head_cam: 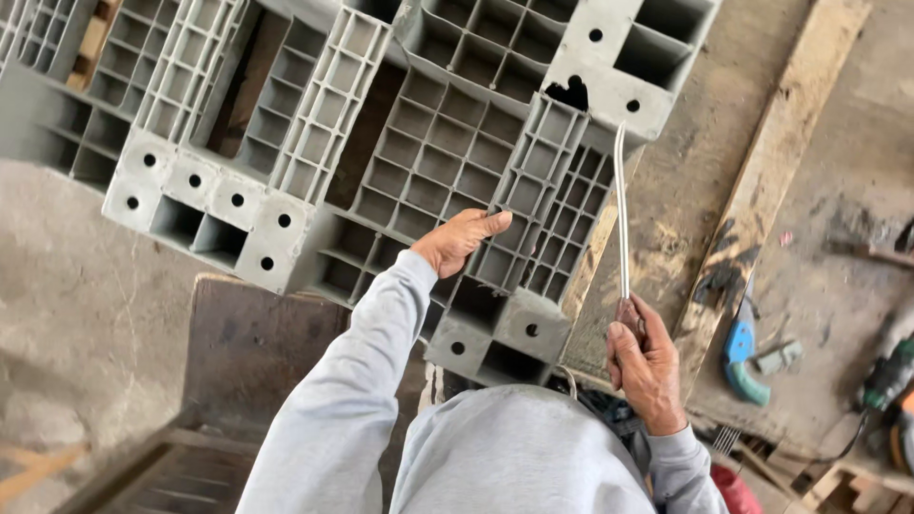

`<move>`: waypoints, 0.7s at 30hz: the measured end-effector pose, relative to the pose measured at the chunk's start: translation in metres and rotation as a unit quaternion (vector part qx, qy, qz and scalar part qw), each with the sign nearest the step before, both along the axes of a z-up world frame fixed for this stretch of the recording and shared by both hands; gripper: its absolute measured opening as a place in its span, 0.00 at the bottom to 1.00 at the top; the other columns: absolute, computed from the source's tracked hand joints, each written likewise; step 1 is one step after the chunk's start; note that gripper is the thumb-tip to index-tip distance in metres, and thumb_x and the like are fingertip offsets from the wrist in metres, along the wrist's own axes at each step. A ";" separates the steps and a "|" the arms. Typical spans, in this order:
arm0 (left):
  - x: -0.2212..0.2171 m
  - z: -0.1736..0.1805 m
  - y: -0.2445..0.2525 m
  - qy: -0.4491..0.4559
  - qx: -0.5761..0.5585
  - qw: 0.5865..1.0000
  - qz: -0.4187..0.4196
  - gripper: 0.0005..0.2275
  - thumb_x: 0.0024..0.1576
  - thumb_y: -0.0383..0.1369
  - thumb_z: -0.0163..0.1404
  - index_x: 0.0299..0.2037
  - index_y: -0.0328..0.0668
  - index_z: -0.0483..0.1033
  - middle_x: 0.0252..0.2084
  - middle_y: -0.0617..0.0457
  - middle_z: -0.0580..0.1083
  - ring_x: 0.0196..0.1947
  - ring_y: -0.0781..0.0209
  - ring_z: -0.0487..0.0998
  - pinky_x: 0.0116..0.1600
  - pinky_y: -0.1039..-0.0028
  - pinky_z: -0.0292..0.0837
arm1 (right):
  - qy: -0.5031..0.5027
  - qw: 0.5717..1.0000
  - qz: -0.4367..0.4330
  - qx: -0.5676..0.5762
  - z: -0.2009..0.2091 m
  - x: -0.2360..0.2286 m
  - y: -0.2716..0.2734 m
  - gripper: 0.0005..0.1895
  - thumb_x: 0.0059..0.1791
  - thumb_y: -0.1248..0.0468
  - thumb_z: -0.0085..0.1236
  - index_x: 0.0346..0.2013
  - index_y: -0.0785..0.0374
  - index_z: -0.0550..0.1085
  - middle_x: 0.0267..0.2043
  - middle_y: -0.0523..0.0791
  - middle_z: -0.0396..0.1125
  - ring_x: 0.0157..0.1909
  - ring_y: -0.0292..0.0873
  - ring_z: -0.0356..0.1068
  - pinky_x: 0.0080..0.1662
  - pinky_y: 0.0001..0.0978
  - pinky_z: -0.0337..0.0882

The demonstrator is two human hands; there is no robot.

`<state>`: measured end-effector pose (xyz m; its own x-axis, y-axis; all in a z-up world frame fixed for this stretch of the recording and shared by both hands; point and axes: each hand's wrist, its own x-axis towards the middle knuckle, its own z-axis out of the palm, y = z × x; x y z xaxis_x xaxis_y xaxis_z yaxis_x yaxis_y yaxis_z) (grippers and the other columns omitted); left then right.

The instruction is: The person uses an angle grinder to smooth the edges of a gray plastic crate. They then use a metal file to further refine the edges and a soldering iron to melt and smooth the plastic surface.

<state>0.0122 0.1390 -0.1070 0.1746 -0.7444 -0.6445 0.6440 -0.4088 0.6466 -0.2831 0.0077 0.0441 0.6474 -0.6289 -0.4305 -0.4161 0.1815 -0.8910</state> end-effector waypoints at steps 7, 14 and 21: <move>0.003 -0.006 0.011 -0.072 0.042 0.991 -0.106 0.36 0.51 0.68 0.43 0.46 0.36 0.73 0.20 0.60 0.54 0.16 0.69 0.44 0.20 0.68 0.38 | 0.019 0.998 -0.060 -0.002 -0.015 -0.030 0.101 0.29 0.56 0.65 0.50 0.72 0.64 0.59 0.26 0.40 0.62 0.20 0.31 0.58 0.22 0.22 0.60; -0.019 0.007 0.059 -0.246 -0.125 0.961 0.035 0.30 0.65 0.59 0.40 0.26 0.36 0.62 0.25 0.60 0.57 0.28 0.68 0.57 0.35 0.69 0.59 | 0.078 0.992 -0.010 -0.099 -0.009 -0.045 0.147 0.26 0.56 0.65 0.54 0.70 0.65 0.65 0.34 0.40 0.66 0.31 0.29 0.60 0.33 0.21 0.64; -0.021 0.028 0.106 -0.267 -0.173 0.947 -0.039 0.24 0.59 0.39 0.51 0.62 0.30 0.70 0.61 0.39 0.73 0.65 0.51 0.71 0.70 0.69 0.63 | 0.116 0.974 0.048 -0.188 -0.011 -0.043 0.173 0.26 0.54 0.65 0.55 0.68 0.62 0.66 0.50 0.45 0.75 0.46 0.36 0.72 0.48 0.28 0.74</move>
